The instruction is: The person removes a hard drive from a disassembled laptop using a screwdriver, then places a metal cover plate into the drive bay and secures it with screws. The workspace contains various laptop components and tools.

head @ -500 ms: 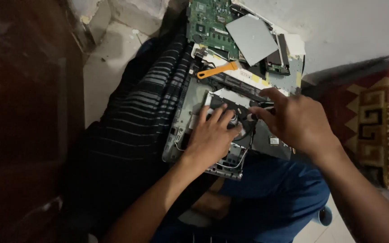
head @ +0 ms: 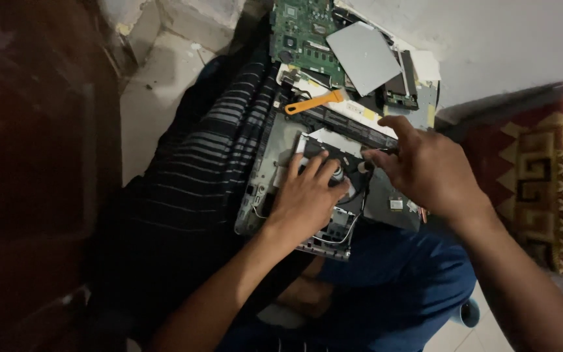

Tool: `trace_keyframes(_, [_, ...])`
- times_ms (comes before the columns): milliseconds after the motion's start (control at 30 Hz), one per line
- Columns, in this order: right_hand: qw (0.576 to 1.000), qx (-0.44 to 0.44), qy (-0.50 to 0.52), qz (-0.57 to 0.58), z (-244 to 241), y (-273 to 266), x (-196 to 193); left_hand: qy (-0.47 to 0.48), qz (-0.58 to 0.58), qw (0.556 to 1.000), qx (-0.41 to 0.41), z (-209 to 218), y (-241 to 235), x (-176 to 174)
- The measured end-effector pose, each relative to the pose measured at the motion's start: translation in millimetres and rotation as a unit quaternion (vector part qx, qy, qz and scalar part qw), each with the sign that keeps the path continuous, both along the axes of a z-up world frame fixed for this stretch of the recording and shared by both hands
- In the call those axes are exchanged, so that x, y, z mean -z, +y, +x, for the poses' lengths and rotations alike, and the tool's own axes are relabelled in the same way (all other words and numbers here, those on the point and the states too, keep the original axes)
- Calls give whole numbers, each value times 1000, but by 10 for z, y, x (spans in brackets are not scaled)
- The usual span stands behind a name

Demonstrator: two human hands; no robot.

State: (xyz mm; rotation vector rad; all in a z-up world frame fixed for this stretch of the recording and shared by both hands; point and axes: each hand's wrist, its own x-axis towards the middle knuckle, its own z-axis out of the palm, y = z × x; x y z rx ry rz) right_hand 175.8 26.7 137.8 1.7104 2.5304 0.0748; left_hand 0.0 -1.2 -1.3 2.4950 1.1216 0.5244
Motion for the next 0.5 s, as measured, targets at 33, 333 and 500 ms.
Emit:
trace_keyframes(33, [1000,-1,1,0,-76,-5,-81,1,0,1000,-1,-5,5,-2])
trace_keyframes(333, [1000,10,-3,-3,-44,-20,-7,5,-23,1000,1,22,4,-6])
trace_keyframes(500, [991,70,45,-107,-155,-21,-194,23,-15,1000,6,17,22,10])
